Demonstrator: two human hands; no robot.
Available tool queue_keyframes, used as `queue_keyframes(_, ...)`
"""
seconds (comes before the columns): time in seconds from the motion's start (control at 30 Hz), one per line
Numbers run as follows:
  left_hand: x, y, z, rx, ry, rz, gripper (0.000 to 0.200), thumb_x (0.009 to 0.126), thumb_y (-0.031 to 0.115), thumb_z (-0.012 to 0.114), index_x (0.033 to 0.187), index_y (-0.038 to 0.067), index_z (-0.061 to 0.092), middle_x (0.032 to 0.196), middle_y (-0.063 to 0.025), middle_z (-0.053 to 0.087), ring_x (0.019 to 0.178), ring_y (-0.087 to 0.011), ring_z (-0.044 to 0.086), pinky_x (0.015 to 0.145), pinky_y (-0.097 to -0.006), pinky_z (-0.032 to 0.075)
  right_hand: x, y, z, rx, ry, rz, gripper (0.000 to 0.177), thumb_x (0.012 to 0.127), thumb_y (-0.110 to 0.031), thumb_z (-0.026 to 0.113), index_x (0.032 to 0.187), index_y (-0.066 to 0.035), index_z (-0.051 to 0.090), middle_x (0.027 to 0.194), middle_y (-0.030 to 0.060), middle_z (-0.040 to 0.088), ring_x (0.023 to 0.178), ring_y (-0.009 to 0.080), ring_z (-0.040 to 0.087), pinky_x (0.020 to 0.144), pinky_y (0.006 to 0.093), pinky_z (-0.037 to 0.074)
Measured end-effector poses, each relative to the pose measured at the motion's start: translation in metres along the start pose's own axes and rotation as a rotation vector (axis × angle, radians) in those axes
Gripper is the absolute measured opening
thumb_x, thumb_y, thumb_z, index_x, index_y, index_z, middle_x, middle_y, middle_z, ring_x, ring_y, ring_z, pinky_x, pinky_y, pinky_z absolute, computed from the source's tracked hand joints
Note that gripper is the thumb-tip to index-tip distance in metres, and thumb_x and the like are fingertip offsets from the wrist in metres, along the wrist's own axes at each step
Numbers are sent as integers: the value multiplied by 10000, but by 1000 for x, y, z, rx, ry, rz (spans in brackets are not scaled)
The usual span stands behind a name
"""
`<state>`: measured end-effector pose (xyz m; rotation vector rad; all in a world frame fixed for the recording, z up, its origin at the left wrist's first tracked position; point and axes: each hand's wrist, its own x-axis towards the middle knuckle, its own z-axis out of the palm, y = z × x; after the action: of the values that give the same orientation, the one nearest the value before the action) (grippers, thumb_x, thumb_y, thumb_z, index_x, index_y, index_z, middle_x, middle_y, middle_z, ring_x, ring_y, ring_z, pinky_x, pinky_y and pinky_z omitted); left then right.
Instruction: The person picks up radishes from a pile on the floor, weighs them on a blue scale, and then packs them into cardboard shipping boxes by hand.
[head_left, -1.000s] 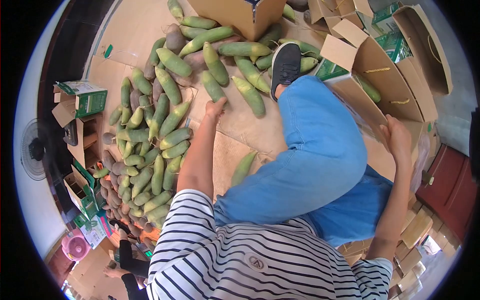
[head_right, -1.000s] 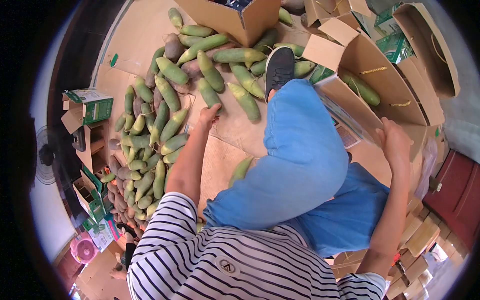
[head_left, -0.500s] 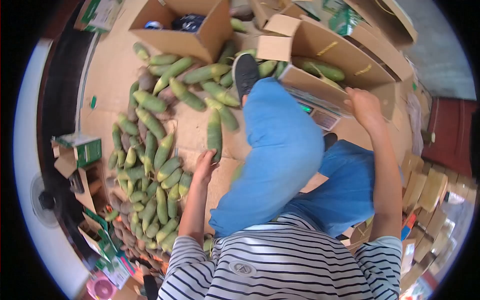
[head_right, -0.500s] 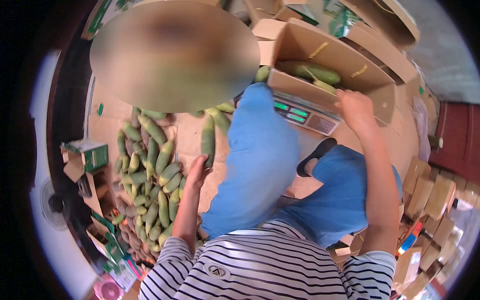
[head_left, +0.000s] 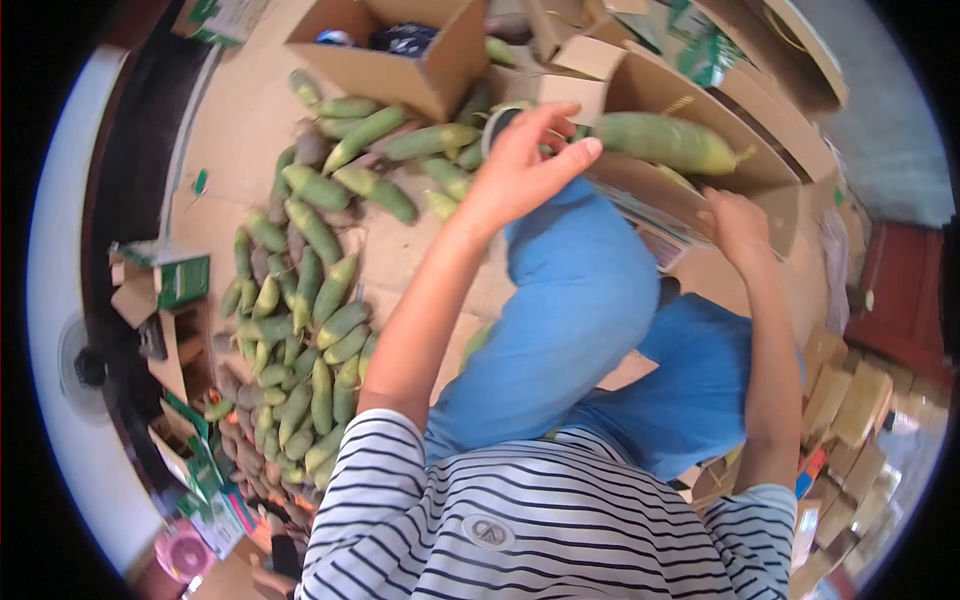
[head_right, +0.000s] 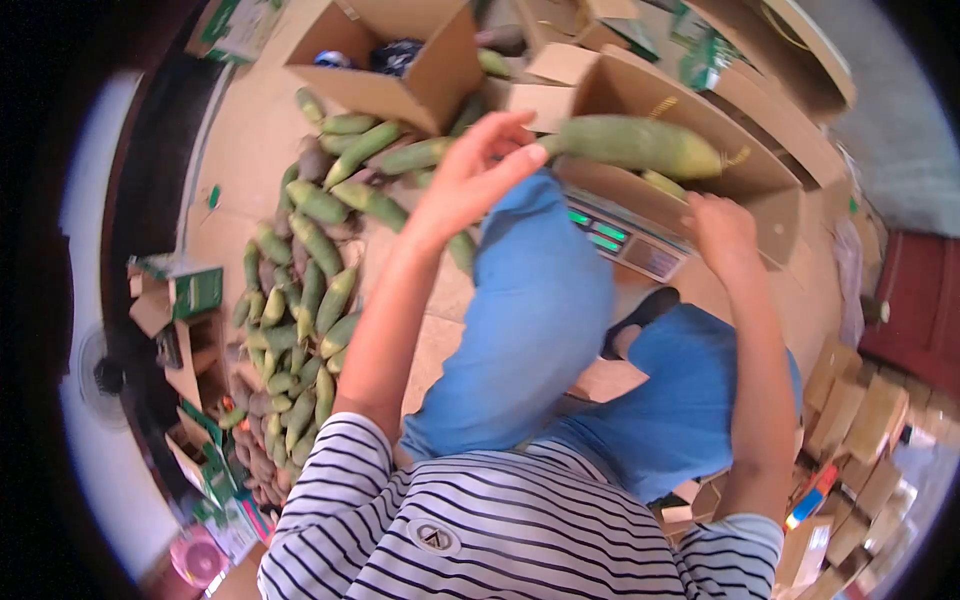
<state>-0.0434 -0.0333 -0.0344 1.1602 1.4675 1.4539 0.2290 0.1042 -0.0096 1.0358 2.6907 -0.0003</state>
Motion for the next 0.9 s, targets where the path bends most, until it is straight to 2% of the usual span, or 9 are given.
queue_keyframes(0.1, -36, -50, -24, 206, 155, -81, 445, 795, 301, 676, 1068, -29, 553, 941, -129, 560, 804, -188, 564, 728, -293, 475, 2, -1, 1, -4, 16, -13, 272, 782, -166, 618, 1021, -51, 560, 876, 141, 603, 852, 323, 582, 702, 425, 461)
queue_keyframes(0.17, -70, -88, -45, 308, 220, -333, 423, 782, 291, 678, 1038, -29, 571, 943, -160, 575, 831, -220, 585, 734, -319, 484, 0, -3, -2, 4, 27, -12, 278, 784, -168, 617, 1025, -44, 557, 878, 145, 601, 853, 325, 581, 701, 422, 460)
queue_keyframes(0.3, -145, -201, -100, 462, 320, -488, 371, 765, 235, 653, 1019, -24, 574, 975, -212, 571, 910, -317, 568, 775, -397, 474, 1, -1, 4, 52, 76, -59, 206, 779, -145, 615, 941, -39, 542, 816, 149, 580, 818, 332, 569, 690, 434, 444)
queue_keyframes(0.4, -159, -204, -132, 817, 467, -450, 344, 768, 194, 620, 1030, -19, 552, 1019, -224, 555, 970, -370, 529, 843, -436, 437, 4, 1, 7, 43, 75, -75, 249, 775, -142, 618, 989, -35, 551, 826, 149, 585, 821, 333, 570, 697, 429, 446)
queue_keyframes(0.47, -155, -209, -149, 824, 476, -497, 353, 765, 163, 589, 1065, -10, 520, 1089, -240, 517, 999, -399, 499, 884, -459, 404, 8, -1, 7, 26, 68, -69, 278, 773, -141, 620, 1021, -31, 558, 837, 150, 589, 826, 336, 570, 707, 425, 449)
queue_keyframes(0.53, -123, -201, -186, 1050, 553, -302, 381, 764, 153, 579, 1106, 9, 495, 1196, -236, 463, 1013, -397, 500, 875, -456, 415, 5, 0, 4, 56, 58, -62, 298, 777, -140, 619, 1044, -20, 563, 874, 159, 599, 844, 338, 574, 721, 422, 453)
queue_keyframes(0.73, -89, -211, -259, 1141, 480, -657, 606, 730, 171, 618, 1274, 32, 391, 1400, -206, 293, 1128, -369, 495, 923, -416, 426, 7, -6, -2, 22, -27, 5, 320, 784, -130, 619, 1069, 4, 566, 968, 184, 611, 885, 342, 584, 749, 421, 460)
queue_keyframes(0.8, -94, -250, -287, 1227, 466, -662, 622, 723, 202, 640, 1278, 54, 402, 1361, -209, 364, 1101, -351, 524, 910, -400, 437, 8, -6, -4, 25, -23, 3, 321, 782, -127, 620, 1069, 5, 565, 969, 186, 611, 884, 344, 584, 748, 422, 461)
queue_keyframes(0.9, -85, -222, -296, 1043, 286, -813, 604, 723, 242, 664, 1246, 47, 431, 1275, -210, 467, 1098, -326, 531, 906, -391, 436, 9, -4, -2, 32, -7, -18, 317, 773, -124, 623, 1060, 0, 568, 939, 186, 610, 868, 350, 583, 739, 423, 460)
